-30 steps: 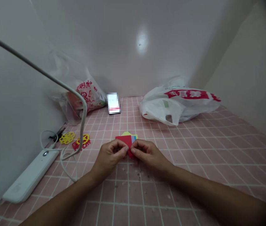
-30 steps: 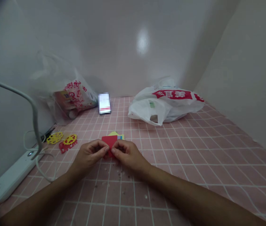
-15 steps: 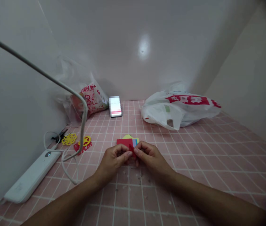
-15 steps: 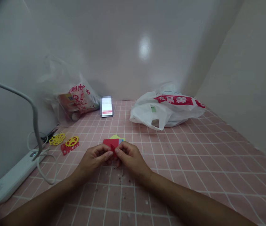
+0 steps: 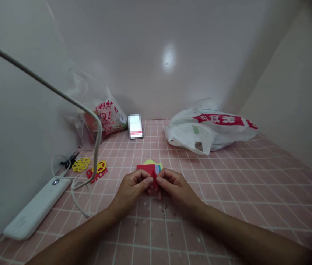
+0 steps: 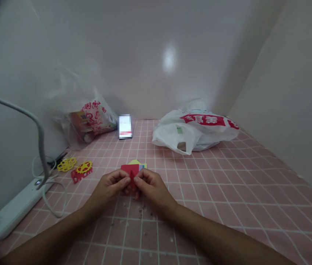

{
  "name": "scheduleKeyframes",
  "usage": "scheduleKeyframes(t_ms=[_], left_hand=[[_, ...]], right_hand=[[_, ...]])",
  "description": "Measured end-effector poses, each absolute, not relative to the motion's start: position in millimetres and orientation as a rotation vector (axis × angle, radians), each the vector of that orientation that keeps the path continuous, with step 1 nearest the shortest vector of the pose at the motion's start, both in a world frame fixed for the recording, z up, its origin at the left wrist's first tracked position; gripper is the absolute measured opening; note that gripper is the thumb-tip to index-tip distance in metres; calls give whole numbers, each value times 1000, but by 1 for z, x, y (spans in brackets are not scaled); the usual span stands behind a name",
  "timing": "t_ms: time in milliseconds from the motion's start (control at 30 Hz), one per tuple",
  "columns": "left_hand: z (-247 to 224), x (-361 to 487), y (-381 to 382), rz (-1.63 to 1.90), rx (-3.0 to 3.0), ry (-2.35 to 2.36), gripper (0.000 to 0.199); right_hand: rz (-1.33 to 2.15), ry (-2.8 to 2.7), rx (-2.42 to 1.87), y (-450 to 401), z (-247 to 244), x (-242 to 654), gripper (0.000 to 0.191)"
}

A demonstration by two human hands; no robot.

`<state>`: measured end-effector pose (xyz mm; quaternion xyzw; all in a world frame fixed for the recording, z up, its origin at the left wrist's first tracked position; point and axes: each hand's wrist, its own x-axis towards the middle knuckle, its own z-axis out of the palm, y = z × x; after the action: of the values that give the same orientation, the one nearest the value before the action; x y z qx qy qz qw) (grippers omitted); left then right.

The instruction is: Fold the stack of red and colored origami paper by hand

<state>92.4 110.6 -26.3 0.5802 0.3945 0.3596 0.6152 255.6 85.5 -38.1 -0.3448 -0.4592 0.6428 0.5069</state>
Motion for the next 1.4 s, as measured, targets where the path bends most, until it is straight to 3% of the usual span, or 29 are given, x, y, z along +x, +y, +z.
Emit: scheduleKeyframes(t_ms=[800, 1200, 1400], left_hand=[[-28, 96, 108, 860, 1214, 972, 22], [-24, 96, 107, 739, 1628, 1105, 11], [-19, 93, 109, 693, 1472, 1016, 28]], right_hand=[[1613, -1080, -847, 86, -43, 254, 29], [1525, -1234, -936, 86, -40, 259, 27], [1439, -1262, -997, 90, -36, 267, 28]])
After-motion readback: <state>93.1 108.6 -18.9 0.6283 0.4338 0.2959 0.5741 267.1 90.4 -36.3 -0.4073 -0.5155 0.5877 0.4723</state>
